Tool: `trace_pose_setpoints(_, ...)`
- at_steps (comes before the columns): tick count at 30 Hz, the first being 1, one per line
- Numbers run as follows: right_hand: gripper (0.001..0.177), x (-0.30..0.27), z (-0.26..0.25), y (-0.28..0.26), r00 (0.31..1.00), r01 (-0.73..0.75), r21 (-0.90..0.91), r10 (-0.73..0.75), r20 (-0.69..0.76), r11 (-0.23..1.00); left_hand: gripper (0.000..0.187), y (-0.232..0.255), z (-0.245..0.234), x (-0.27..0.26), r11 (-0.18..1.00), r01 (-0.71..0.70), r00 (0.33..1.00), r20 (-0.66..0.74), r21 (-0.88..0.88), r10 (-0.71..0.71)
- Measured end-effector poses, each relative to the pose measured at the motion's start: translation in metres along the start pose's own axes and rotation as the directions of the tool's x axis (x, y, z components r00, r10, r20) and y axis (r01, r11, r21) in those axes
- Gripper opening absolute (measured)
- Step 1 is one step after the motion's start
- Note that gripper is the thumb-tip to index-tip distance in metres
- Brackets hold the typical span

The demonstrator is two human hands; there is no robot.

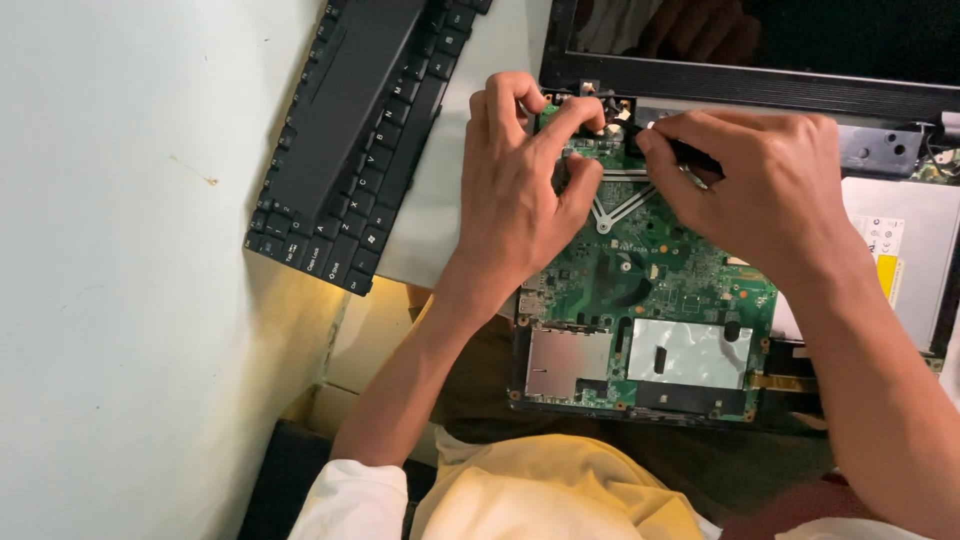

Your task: Installing an optical drive into a laptop and securing it with screws using a screwdriver

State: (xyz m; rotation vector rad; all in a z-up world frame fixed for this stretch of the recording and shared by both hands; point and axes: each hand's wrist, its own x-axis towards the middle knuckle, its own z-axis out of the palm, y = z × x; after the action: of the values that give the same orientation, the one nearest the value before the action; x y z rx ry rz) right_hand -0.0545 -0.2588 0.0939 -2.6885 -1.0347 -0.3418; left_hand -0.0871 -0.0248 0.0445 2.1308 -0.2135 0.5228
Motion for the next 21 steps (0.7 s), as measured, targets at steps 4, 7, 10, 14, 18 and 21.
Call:
trace_pose_setpoints(4, 0.005, 0.000, 0.000, 0.000, 1.000, -0.030, 0.018, 0.030, 0.005, 0.999, 0.034, -0.004, 0.002, 0.003, 1.000, -0.012, 1.000, 0.026, 0.024, 0.011)
trace_pose_setpoints(7, 0.004, -0.001, 0.001, 0.000, 0.999, -0.037, 0.042, 0.037, -0.003, 0.998, 0.032, -0.006, 0.002, 0.005, 0.999, -0.036, 0.999, 0.030, 0.031, 0.035)
trace_pose_setpoints(10, 0.006, 0.001, 0.002, 0.000, 0.999, -0.038, 0.055, 0.039, -0.011, 0.998, 0.029, -0.008, 0.005, 0.007, 0.998, -0.053, 0.998, 0.032, 0.042, 0.052)
trace_pose_setpoints(14, 0.009, 0.000, 0.003, 0.001, 0.998, -0.052, 0.061, 0.053, -0.018, 0.997, 0.024, -0.010, 0.006, 0.008, 0.998, -0.056, 0.998, 0.039, 0.041, 0.054)
trace_pose_setpoints(18, 0.008, -0.002, 0.006, 0.000, 0.998, -0.036, -0.001, 0.036, -0.041, 0.999, 0.023, -0.009, 0.003, 0.006, 0.997, -0.081, 0.996, 0.029, 0.014, 0.081)
trace_pose_setpoints(21, 0.016, -0.005, 0.012, 0.000, 0.996, -0.015, -0.109, 0.005, -0.091, 0.994, 0.025, -0.008, 0.000, 0.002, 0.998, -0.057, 0.998, 0.023, -0.026, 0.058)
